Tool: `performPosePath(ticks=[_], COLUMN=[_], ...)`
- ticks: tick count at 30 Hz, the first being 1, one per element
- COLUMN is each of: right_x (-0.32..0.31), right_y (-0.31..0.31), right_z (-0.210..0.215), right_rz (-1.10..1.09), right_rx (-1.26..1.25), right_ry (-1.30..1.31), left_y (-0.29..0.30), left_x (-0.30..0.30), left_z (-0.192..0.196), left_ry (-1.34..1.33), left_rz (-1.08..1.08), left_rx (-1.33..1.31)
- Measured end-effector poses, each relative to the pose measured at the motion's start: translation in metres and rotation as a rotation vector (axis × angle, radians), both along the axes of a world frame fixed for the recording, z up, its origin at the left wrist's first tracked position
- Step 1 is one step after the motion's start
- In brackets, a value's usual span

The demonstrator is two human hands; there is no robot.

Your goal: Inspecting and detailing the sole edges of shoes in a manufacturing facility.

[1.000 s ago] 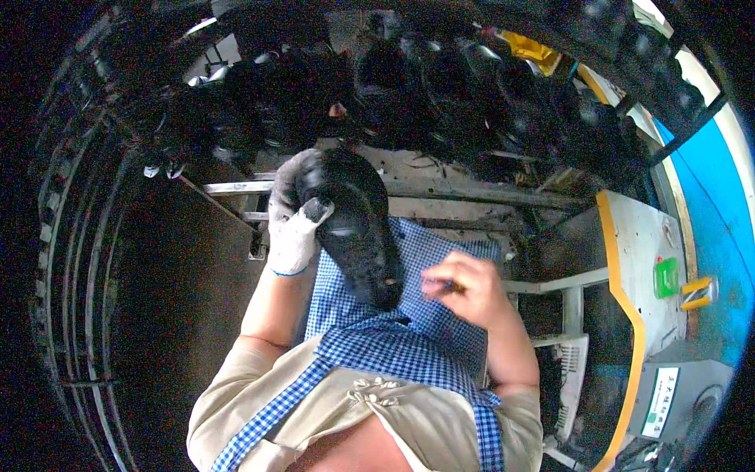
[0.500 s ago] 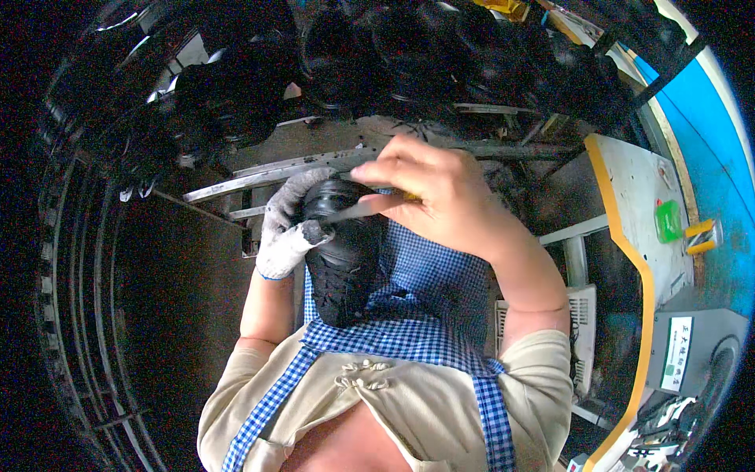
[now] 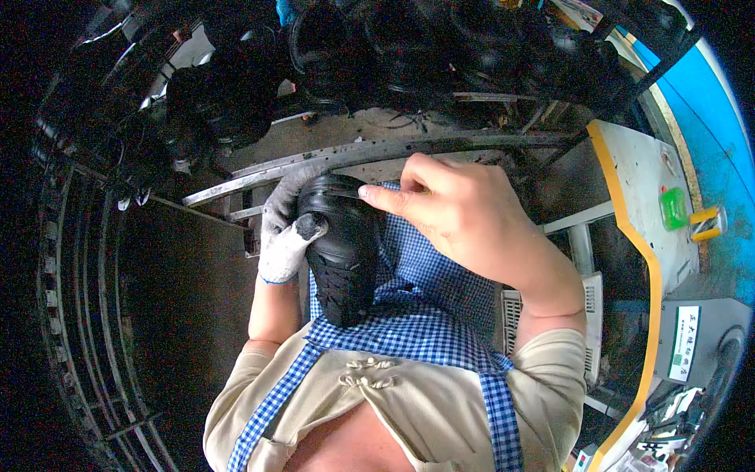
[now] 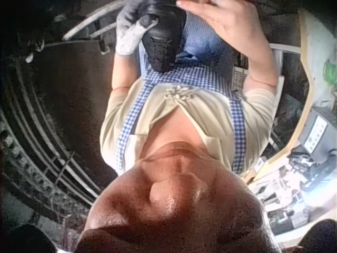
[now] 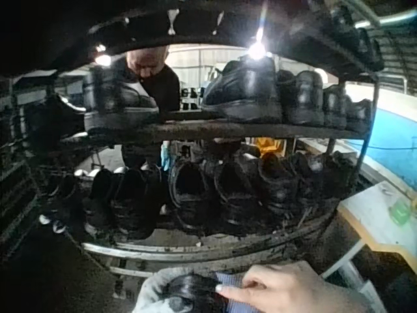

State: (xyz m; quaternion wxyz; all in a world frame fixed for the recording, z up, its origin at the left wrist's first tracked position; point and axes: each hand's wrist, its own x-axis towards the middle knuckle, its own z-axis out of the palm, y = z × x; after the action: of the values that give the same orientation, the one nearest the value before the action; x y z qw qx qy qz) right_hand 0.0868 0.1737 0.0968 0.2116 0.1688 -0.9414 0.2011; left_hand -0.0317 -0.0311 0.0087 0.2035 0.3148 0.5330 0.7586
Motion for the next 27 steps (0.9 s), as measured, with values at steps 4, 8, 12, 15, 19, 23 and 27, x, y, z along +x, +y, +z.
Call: performPosePath(ticks=[4,8,12,15,19,23,27], right_x=[0.0,0.002,0.003,-0.002,0.0,0.002,-0.002], right_y=[0.001,0.004,0.001,-0.005,0.001,0.002,0.0], right_z=[0.001,0.005,0.011,0.01,0.011,0.017,0.015], right_rz=[-0.008,-0.034,-0.036,-0.055,-0.042,-0.048,-0.032], right_rx=[0.054,0.101,0.111,0.148,0.124,0.141,0.16], right_ry=[0.012,0.03,0.029,0.058,0.084,0.063,0.071], left_y=[0.0,0.0,-0.001,0.0,-0.001,-0.001,0.002], left_x=[0.002,0.001,0.0,0.001,-0.001,-0.002,0.0], left_z=[0.002,-0.003,-0.002,-0.003,-0.002,-0.004,-0.003], left_ry=[-0.02,-0.058,-0.018,-0.052,-0.044,-0.057,-0.03], left_rz=[-0.01,0.014,-0.005,-0.006,0.0,-0.009,-0.026], left_rx=[-0.018,-0.012,-0.017,-0.019,0.0,-0.019,-0.029])
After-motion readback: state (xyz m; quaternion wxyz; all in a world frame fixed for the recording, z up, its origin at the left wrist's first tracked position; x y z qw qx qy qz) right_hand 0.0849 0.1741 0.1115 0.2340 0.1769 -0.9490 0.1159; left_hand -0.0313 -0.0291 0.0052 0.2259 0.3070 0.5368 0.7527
